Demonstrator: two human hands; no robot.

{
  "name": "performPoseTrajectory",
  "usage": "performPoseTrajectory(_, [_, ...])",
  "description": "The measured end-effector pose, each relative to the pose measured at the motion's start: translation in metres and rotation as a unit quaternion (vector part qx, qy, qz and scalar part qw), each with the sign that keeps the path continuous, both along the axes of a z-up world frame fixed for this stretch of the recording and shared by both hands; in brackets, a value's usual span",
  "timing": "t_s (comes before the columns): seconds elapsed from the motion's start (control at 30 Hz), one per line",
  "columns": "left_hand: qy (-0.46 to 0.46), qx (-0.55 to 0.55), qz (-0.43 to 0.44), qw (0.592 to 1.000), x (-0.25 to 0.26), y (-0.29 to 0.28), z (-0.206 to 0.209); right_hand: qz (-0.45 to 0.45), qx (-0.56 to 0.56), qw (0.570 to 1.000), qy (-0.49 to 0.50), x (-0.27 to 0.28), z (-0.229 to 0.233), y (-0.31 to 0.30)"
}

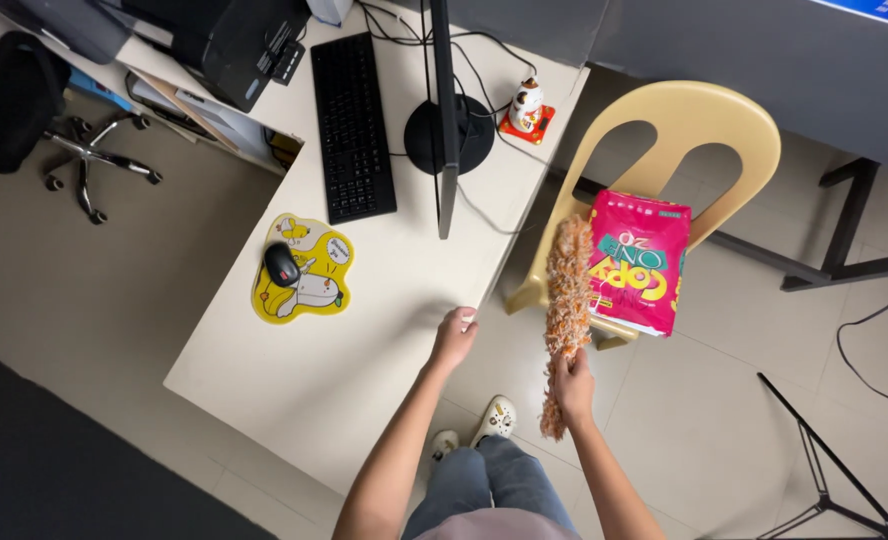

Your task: The person uses a fluffy duster to clean a printer, a computer monitor, a keyboard, and a mouse pad on a desk. They lift the printer lid to dust the glass surface, move a small white box to clean underneath it, and wipe the monitor screen and base.

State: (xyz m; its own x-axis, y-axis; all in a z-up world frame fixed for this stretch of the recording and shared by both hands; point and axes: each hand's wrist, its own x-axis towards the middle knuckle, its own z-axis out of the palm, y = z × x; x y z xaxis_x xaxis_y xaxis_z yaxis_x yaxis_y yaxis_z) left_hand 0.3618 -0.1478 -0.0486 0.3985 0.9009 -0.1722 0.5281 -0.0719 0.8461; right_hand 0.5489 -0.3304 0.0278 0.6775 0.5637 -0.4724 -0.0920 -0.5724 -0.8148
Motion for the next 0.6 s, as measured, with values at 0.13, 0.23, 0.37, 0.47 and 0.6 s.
performPoseTrajectory(0.13, [0.005,0.012,-0.009,1.000,0.027,0.044,-0.025,0.001,-0.006,0.999,0.041,-0.002,0.034,-0.007])
performPoseTrajectory(0.23, [-0.008,0.017,0.057,0.998,0.049,0.065,-0.019,0.027,-0.017,0.998,0.051,-0.004,0.038,-0.010])
performPoseTrajectory(0.37, [-0.052,0.109,0.202,0.972,0.070,0.071,0.064,0.058,0.060,0.996,0.020,0.005,0.026,-0.005])
performPoseTrajectory(0.47, [-0.105,0.165,0.216,0.957,0.076,0.073,0.146,0.057,0.143,0.988,0.017,0.019,0.052,0.021])
performPoseTrajectory(0.6, [-0.141,0.217,0.153,0.954,0.072,0.084,0.214,0.109,0.289,0.950,-0.040,0.057,0.083,0.072])
